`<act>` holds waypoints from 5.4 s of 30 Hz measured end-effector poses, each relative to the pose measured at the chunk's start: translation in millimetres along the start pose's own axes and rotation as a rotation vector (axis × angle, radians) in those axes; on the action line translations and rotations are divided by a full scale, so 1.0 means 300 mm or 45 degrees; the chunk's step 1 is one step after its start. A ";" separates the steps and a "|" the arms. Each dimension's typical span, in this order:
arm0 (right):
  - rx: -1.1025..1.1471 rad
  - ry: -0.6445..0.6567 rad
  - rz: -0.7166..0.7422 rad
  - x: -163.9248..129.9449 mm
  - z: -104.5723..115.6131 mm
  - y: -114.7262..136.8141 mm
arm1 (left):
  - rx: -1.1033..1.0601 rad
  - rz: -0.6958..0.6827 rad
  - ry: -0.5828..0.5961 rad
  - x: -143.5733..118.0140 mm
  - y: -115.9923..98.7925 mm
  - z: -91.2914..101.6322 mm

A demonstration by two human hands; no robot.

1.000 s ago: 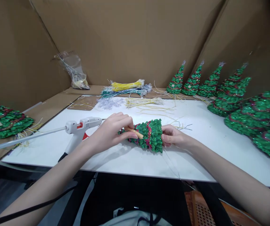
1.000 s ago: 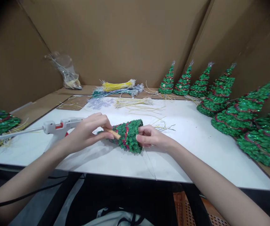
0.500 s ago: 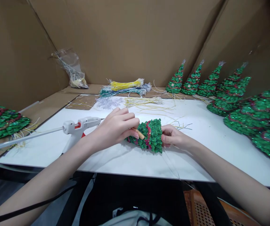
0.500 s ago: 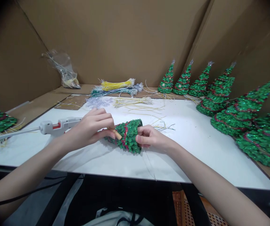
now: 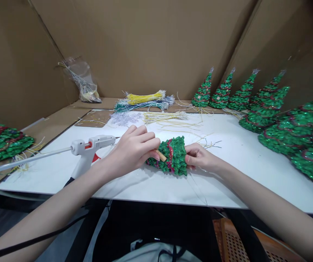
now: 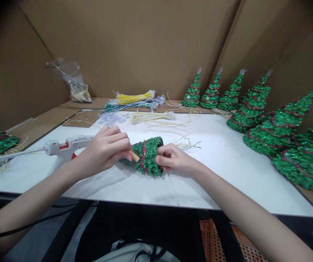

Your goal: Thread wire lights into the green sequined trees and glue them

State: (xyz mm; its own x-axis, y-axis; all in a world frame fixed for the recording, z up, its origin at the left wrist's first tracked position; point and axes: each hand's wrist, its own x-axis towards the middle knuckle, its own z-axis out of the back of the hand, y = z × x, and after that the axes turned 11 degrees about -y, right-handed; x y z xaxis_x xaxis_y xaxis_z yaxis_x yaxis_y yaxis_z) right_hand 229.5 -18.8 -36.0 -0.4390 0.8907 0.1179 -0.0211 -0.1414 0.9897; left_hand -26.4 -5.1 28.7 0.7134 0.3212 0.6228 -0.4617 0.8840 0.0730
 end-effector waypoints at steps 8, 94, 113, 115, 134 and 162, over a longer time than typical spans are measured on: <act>-0.056 0.000 -0.004 -0.006 0.007 0.003 | -0.040 0.016 0.021 0.006 0.011 0.001; -0.084 0.030 0.021 -0.013 -0.002 0.025 | 0.032 0.071 -0.256 -0.034 -0.019 -0.038; -0.111 0.000 0.053 -0.017 -0.007 0.020 | 0.037 0.096 -0.254 -0.020 -0.040 -0.036; -0.095 0.004 0.061 -0.018 -0.008 0.021 | 0.038 0.098 -0.251 -0.019 -0.042 -0.035; -0.122 0.021 -0.002 -0.012 0.001 0.020 | -0.017 0.115 -0.196 -0.025 -0.026 -0.022; -0.099 0.023 -0.016 -0.009 0.000 0.015 | 0.000 0.068 -0.224 -0.035 -0.015 -0.016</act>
State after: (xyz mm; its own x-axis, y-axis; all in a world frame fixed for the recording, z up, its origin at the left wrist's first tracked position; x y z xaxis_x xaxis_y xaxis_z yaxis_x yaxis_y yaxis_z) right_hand 230.4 -21.8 -31.9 -0.4544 0.8847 0.1036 -0.0961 -0.1644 0.9817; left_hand -29.2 -10.9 18.1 0.5846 0.3032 0.7525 -0.4963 0.8674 0.0362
